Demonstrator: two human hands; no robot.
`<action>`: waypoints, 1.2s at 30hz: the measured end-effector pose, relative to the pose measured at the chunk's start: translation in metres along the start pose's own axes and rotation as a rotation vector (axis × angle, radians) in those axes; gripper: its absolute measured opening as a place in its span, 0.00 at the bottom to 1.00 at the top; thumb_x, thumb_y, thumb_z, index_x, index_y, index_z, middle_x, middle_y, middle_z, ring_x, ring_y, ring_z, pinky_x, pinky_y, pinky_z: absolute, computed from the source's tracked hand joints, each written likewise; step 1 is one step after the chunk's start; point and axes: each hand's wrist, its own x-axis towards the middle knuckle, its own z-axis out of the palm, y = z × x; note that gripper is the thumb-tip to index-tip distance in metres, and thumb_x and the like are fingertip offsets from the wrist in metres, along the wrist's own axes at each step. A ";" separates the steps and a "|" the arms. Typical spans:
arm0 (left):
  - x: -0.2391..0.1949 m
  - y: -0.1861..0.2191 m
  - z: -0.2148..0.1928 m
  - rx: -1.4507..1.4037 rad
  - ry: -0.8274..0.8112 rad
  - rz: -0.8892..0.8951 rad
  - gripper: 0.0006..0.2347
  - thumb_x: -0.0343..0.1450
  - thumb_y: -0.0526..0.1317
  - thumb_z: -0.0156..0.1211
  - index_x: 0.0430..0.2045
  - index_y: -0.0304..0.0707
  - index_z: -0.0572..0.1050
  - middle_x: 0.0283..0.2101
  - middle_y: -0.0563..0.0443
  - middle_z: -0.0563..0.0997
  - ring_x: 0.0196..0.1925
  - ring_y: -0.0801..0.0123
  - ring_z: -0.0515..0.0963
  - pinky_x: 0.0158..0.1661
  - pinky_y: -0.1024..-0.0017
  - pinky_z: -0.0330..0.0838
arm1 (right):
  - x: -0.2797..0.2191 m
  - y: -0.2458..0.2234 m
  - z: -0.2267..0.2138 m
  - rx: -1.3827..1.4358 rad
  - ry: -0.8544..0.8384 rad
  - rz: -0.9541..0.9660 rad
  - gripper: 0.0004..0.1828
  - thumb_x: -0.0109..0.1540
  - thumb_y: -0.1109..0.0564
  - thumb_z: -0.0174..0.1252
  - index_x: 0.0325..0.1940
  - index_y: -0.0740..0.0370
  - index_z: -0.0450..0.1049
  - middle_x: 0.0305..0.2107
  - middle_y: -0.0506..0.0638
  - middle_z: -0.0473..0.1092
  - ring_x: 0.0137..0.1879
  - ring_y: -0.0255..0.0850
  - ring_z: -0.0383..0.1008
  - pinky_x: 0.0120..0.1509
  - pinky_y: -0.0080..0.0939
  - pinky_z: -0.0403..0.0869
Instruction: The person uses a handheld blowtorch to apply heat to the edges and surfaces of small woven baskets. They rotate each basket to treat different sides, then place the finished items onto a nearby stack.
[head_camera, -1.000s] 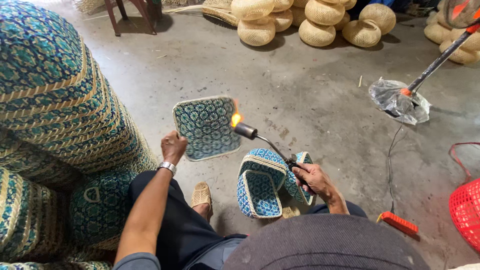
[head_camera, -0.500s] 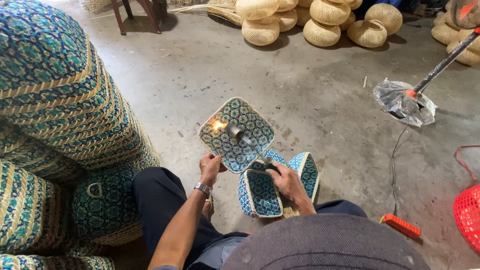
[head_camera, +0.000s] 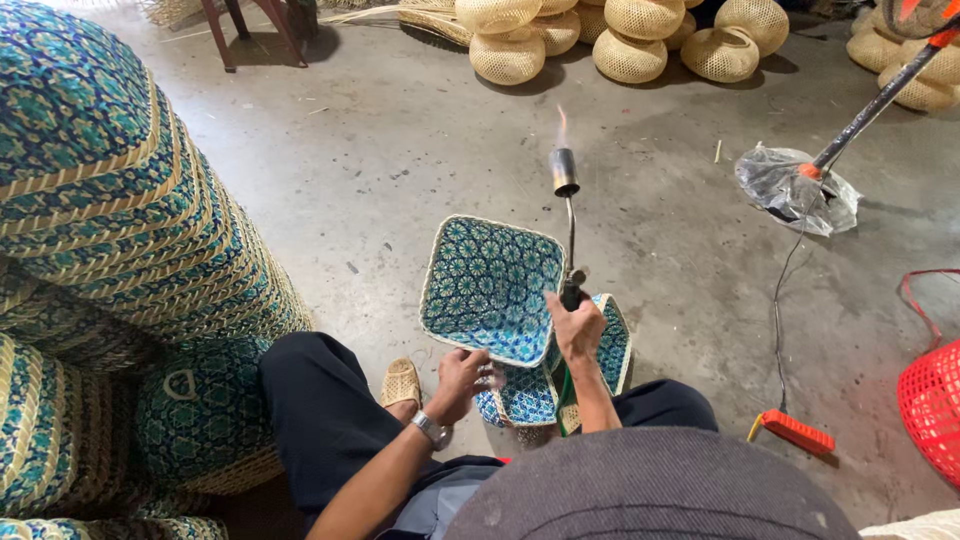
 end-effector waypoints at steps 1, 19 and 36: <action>-0.009 0.010 -0.008 0.218 -0.070 -0.025 0.17 0.76 0.47 0.57 0.37 0.24 0.74 0.33 0.39 0.81 0.32 0.56 0.83 0.34 0.62 0.80 | 0.007 0.001 -0.003 -0.041 -0.007 -0.007 0.30 0.55 0.35 0.68 0.24 0.67 0.76 0.18 0.52 0.73 0.23 0.43 0.74 0.30 0.45 0.70; -0.045 0.171 -0.040 2.070 -0.744 1.366 0.03 0.71 0.35 0.54 0.35 0.43 0.74 0.31 0.58 0.72 0.42 0.68 0.76 0.72 0.49 0.52 | 0.028 -0.021 -0.069 0.102 -0.328 -0.019 0.19 0.62 0.43 0.62 0.43 0.61 0.77 0.22 0.43 0.74 0.23 0.32 0.69 0.28 0.39 0.68; -0.013 0.160 -0.077 2.107 -0.466 1.504 0.02 0.70 0.39 0.55 0.33 0.46 0.72 0.34 0.58 0.72 0.43 0.71 0.74 0.50 0.71 0.67 | -0.021 -0.072 -0.057 -0.091 -0.862 -0.206 0.17 0.62 0.46 0.58 0.45 0.61 0.80 0.31 0.64 0.76 0.36 0.59 0.79 0.39 0.53 0.74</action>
